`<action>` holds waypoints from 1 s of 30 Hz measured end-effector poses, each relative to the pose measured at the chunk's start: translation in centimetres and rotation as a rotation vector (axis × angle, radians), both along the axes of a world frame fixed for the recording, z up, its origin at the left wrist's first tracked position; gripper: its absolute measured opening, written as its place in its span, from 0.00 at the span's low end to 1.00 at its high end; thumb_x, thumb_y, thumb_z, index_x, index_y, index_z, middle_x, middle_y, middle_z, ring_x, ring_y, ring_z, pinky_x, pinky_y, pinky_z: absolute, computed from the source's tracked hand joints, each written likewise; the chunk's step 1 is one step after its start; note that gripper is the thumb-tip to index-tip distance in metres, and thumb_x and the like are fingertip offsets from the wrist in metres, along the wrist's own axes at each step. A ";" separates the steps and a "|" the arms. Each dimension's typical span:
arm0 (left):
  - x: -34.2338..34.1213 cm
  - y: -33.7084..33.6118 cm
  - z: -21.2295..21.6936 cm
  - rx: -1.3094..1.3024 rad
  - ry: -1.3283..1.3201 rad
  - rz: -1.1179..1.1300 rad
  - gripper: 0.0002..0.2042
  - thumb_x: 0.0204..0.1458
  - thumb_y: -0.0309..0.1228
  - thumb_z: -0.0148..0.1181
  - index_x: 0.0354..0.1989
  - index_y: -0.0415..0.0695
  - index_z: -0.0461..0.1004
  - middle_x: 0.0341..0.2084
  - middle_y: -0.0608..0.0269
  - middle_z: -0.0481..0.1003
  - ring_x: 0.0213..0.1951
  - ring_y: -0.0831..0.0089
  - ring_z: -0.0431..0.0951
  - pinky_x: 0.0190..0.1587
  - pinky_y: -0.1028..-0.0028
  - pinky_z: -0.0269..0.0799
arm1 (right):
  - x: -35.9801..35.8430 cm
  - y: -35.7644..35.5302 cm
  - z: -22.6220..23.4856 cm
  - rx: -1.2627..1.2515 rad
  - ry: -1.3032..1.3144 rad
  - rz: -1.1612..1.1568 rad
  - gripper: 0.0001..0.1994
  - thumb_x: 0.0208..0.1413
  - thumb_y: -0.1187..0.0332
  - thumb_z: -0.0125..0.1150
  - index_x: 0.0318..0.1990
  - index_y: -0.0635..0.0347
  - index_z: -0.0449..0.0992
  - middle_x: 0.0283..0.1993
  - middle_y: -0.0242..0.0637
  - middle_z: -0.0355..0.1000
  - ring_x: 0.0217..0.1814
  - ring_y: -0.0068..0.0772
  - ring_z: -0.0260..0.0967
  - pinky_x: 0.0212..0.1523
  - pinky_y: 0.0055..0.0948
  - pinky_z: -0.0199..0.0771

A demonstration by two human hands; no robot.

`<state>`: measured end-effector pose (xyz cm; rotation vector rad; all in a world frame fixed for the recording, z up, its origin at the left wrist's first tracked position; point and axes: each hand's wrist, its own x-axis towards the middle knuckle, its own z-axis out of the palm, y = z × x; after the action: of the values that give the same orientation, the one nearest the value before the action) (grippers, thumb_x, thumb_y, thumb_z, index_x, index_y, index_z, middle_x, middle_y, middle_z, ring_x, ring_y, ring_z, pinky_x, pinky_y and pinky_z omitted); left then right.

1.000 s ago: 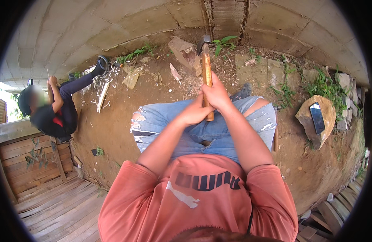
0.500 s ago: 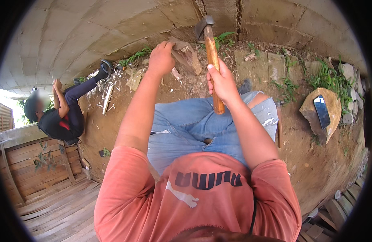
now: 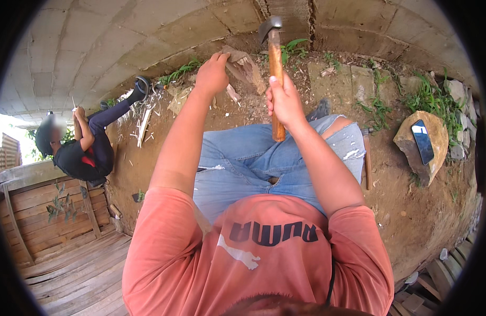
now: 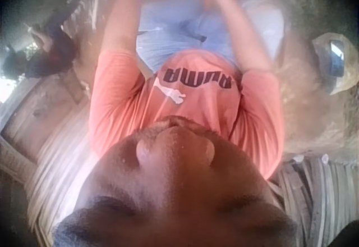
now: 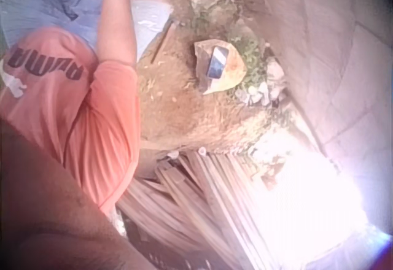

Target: The person sits on the ground and uses a hammer and a chisel to split a piece of wood. They repeatedly strike the chisel with the hammer to drive it into the wood, eventually splitting the piece into smaller sections.

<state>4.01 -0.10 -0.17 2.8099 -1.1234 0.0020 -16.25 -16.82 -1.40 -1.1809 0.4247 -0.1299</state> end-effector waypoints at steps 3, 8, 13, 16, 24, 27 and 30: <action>-0.2 0.0 0.1 0.012 0.038 0.049 0.33 0.53 0.21 0.59 0.71 0.48 0.68 0.72 0.52 0.67 0.64 0.47 0.77 0.63 0.54 0.76 | 0.1 -0.2 -1.0 -0.180 0.177 0.154 0.23 0.80 0.57 0.47 0.74 0.54 0.61 0.26 0.26 0.64 0.20 0.18 0.62 0.19 0.25 0.70; -0.9 0.5 0.6 0.066 0.075 0.065 0.35 0.53 0.21 0.59 0.74 0.50 0.66 0.76 0.52 0.63 0.64 0.47 0.77 0.63 0.54 0.77 | 0.1 1.5 -1.3 -0.088 0.199 0.074 0.21 0.79 0.56 0.49 0.72 0.54 0.64 0.27 0.26 0.64 0.19 0.19 0.62 0.18 0.26 0.69; -0.5 0.6 -0.1 0.035 0.036 0.056 0.37 0.52 0.21 0.59 0.75 0.51 0.64 0.76 0.53 0.62 0.64 0.48 0.77 0.62 0.54 0.77 | 0.7 1.1 -2.6 -0.118 -0.033 -0.034 0.20 0.78 0.55 0.49 0.68 0.57 0.67 0.27 0.28 0.66 0.20 0.21 0.65 0.20 0.28 0.69; -0.8 0.5 -0.1 0.056 0.063 0.068 0.38 0.51 0.20 0.59 0.76 0.51 0.63 0.77 0.53 0.62 0.65 0.48 0.76 0.63 0.54 0.77 | 0.6 0.9 -4.7 -0.152 0.252 0.173 0.23 0.76 0.53 0.53 0.68 0.59 0.71 0.28 0.34 0.71 0.22 0.31 0.72 0.25 0.32 0.74; -0.8 0.0 0.7 0.035 0.086 0.077 0.40 0.50 0.20 0.59 0.77 0.52 0.62 0.78 0.54 0.61 0.66 0.46 0.75 0.64 0.54 0.76 | 0.8 1.0 -0.7 -0.033 -0.148 -0.089 0.19 0.79 0.55 0.49 0.65 0.58 0.66 0.27 0.26 0.65 0.19 0.18 0.62 0.17 0.25 0.67; -0.7 0.7 -0.4 0.024 0.061 0.066 0.41 0.50 0.20 0.60 0.77 0.51 0.62 0.78 0.54 0.61 0.65 0.46 0.75 0.63 0.53 0.76 | 0.9 1.2 -4.6 -0.308 -0.015 -0.024 0.20 0.79 0.55 0.48 0.66 0.59 0.65 0.26 0.26 0.66 0.19 0.19 0.63 0.17 0.26 0.69; -0.8 0.9 0.5 0.066 0.123 0.109 0.40 0.50 0.21 0.60 0.77 0.51 0.62 0.78 0.53 0.60 0.65 0.46 0.75 0.62 0.53 0.76 | 0.5 0.8 -7.6 -0.223 0.360 0.219 0.21 0.78 0.55 0.49 0.67 0.59 0.69 0.29 0.35 0.70 0.23 0.27 0.71 0.22 0.30 0.73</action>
<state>3.19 0.79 0.36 2.8801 -0.9603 -0.1998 -15.78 -15.98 -8.96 -1.4683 0.6035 0.2353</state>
